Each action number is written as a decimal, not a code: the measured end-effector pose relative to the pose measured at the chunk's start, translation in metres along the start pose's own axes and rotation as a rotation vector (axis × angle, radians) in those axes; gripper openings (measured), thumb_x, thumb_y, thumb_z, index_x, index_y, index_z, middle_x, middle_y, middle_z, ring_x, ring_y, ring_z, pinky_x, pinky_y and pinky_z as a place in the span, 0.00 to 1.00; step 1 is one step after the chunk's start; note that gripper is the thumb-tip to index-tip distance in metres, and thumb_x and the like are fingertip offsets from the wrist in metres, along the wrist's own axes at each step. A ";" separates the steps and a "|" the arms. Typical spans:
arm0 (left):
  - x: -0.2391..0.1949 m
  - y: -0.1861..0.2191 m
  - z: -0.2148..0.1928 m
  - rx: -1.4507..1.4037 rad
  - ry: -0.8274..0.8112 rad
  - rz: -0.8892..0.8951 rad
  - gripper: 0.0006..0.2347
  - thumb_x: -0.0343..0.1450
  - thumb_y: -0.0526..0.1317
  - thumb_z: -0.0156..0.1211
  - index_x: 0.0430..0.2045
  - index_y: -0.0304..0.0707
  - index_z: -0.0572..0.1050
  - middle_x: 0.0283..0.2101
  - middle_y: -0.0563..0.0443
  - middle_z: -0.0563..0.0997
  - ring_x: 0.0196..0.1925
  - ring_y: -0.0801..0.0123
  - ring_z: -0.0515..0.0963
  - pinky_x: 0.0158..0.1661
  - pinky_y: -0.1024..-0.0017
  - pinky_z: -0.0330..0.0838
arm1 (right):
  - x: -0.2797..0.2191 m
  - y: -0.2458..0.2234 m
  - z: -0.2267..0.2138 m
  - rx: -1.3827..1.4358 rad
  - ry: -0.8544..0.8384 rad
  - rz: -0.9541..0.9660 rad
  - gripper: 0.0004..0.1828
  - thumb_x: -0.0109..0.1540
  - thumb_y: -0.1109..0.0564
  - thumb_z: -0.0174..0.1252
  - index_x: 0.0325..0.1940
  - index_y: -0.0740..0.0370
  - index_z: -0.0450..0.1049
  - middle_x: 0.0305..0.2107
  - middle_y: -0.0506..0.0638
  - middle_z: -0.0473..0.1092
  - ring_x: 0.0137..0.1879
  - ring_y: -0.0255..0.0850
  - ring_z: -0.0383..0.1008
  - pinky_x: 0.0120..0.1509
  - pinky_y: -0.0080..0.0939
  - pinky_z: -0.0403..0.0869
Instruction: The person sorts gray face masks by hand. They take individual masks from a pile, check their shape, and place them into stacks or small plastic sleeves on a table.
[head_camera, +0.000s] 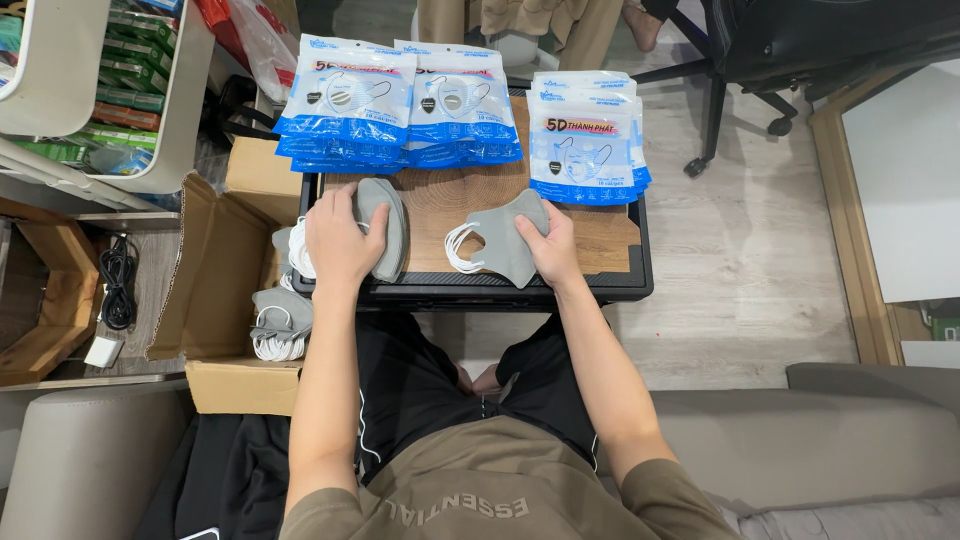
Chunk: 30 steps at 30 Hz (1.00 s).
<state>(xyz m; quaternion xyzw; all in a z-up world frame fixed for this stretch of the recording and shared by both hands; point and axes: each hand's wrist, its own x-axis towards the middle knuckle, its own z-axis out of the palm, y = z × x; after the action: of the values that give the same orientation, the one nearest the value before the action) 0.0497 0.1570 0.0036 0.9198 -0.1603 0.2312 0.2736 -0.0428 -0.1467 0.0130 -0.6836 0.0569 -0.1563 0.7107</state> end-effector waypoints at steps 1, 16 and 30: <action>-0.001 -0.003 0.003 0.008 -0.010 -0.014 0.22 0.74 0.55 0.66 0.50 0.33 0.77 0.42 0.43 0.79 0.46 0.50 0.82 0.53 0.58 0.70 | 0.000 -0.001 0.001 -0.003 -0.005 -0.004 0.07 0.64 0.62 0.62 0.31 0.60 0.74 0.18 0.47 0.72 0.25 0.30 0.70 0.29 0.28 0.67; -0.002 0.007 -0.005 0.011 0.286 0.157 0.11 0.72 0.41 0.70 0.42 0.35 0.78 0.46 0.49 0.77 0.53 0.55 0.80 0.52 0.61 0.72 | -0.002 -0.017 0.005 0.033 -0.003 0.007 0.06 0.65 0.63 0.61 0.33 0.60 0.74 0.22 0.45 0.73 0.29 0.29 0.70 0.33 0.28 0.70; 0.005 0.068 -0.054 -0.399 0.169 0.070 0.02 0.73 0.33 0.66 0.37 0.39 0.80 0.32 0.48 0.79 0.38 0.53 0.82 0.43 0.63 0.75 | -0.007 -0.042 0.010 0.017 0.023 0.060 0.04 0.63 0.62 0.63 0.34 0.59 0.76 0.23 0.45 0.74 0.31 0.29 0.71 0.35 0.29 0.72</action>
<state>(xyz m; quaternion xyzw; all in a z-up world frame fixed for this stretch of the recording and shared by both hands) 0.0069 0.1332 0.0753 0.8186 -0.2110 0.2806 0.4546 -0.0522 -0.1360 0.0545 -0.6735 0.0844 -0.1433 0.7202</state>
